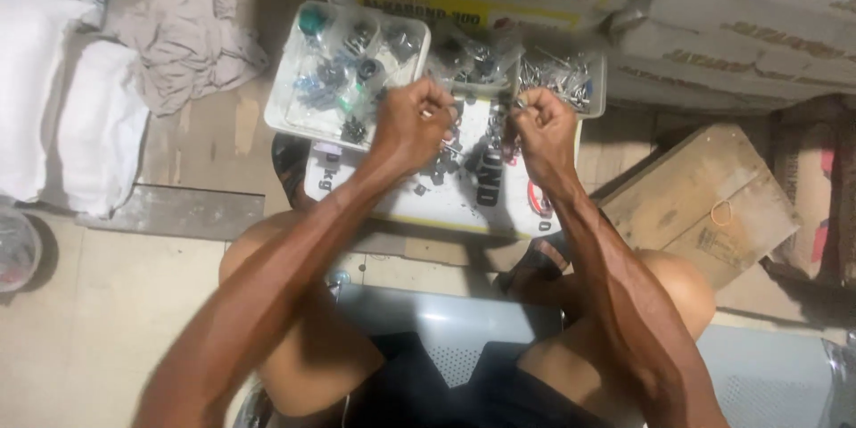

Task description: Sorting small metal hardware components from plastic trays into a pile.

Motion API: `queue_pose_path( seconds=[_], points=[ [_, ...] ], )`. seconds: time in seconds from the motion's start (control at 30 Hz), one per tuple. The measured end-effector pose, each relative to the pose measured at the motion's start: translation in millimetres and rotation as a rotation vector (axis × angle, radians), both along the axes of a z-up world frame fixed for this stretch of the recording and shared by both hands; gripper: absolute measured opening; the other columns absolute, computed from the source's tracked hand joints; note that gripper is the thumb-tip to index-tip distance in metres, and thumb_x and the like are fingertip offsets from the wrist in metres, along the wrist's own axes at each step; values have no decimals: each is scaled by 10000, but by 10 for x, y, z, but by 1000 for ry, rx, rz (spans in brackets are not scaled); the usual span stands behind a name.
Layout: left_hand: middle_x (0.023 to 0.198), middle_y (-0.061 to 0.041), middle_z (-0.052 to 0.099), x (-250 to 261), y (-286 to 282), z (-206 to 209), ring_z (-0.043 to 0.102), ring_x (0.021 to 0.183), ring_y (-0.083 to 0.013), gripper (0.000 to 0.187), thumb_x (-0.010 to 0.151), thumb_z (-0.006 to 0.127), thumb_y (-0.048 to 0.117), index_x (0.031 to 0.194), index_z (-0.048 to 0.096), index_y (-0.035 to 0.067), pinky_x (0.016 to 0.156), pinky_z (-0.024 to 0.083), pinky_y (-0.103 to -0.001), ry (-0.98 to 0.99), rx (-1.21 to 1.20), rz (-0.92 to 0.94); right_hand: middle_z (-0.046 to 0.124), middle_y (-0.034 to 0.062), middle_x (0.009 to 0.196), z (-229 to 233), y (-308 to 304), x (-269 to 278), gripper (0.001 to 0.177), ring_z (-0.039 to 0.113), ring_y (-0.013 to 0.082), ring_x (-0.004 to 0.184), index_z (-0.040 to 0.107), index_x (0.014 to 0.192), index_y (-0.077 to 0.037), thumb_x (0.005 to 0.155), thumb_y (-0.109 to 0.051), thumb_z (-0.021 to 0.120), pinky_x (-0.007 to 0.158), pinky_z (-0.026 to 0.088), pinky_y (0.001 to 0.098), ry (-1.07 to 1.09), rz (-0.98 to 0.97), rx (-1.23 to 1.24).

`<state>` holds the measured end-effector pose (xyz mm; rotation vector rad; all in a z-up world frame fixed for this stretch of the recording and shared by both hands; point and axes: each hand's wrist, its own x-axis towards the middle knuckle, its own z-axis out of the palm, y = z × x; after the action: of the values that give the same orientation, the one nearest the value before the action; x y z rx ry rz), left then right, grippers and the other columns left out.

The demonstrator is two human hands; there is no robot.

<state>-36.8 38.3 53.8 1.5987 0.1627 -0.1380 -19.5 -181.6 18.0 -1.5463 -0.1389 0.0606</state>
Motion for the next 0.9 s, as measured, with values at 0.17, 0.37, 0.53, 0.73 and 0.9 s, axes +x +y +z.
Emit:
queue_pose_path(
  seconds=[0.17,0.37,0.53,0.73,0.9],
  points=[
    [869,-111,691,-45,-343,-275,731,675,-142,142,930,650,14,1069,618,10,592,667,-229,213,-361,90,666,145,674,85,93,-18,97,663,191,534,599,951,35,864,1,572,474,541,290,-155,6,-71],
    [868,-150,735,23,-442,-388,742,704,-136,192,901,695,4,1089,655,-2,626,638,-220,54,-329,40,552,160,768,-132,-17,50,84,674,253,662,585,938,68,858,95,584,547,515,343,-331,-22,-176],
    [850,-181,731,143,-470,-510,757,707,-170,175,910,693,-51,1076,644,-23,596,669,-242,-45,-335,6,579,124,705,258,91,-39,67,625,180,571,572,922,41,884,97,577,491,488,281,-280,-39,-207],
    [810,-200,742,204,-399,-437,752,658,-157,157,888,704,-48,1039,663,-53,574,653,-211,-36,-325,43,666,142,684,363,7,9,67,628,169,528,707,922,11,926,51,654,442,469,282,-206,54,-424],
    [834,-220,741,196,-469,-383,766,674,-187,145,943,629,-17,1070,635,-85,600,668,-233,16,-402,108,633,126,621,90,-161,-36,62,640,324,557,712,926,-87,942,-113,658,515,443,433,-249,67,-846]
  ],
)
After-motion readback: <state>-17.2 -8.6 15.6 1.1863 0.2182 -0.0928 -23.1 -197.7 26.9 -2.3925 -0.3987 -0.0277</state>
